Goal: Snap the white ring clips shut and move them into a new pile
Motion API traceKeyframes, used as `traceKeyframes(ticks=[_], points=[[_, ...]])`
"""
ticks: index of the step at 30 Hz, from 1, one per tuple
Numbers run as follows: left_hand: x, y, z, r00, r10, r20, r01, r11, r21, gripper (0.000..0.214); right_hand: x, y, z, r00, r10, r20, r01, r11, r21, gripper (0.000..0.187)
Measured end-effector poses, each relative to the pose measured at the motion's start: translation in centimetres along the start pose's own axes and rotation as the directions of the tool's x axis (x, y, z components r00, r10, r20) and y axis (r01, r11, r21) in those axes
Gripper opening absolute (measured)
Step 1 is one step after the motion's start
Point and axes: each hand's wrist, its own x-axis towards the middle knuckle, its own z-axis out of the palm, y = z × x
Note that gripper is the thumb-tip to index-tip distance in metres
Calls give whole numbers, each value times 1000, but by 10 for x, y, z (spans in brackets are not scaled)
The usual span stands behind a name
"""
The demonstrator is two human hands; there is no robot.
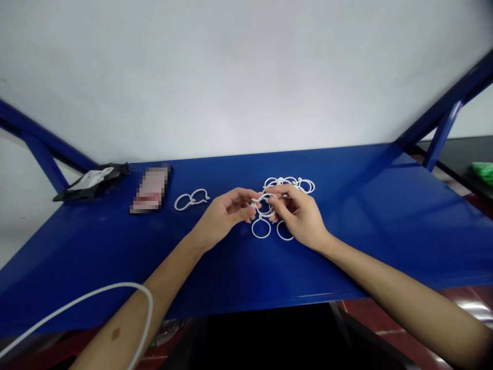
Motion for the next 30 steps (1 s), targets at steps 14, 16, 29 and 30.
traceKeyframes(ticks=[14, 16, 29, 30], points=[[2, -6, 2, 991, 88, -103, -78, 992, 99, 14, -5, -7, 1, 987, -75, 144, 81, 996, -34, 14], [2, -6, 3, 988, 102, -117, -89, 990, 112, 13, -5, -7, 1, 985, -71, 157, 74, 997, -15, 14], [3, -5, 2, 976, 155, -152, -99, 941, 324, 15, -2, -4, -4, 955, -224, 194, 267, 935, -234, 13], [4, -6, 2, 972, 172, -157, -99, 916, 388, 15, 0, -3, -5, 953, -244, 179, 287, 918, -275, 13]])
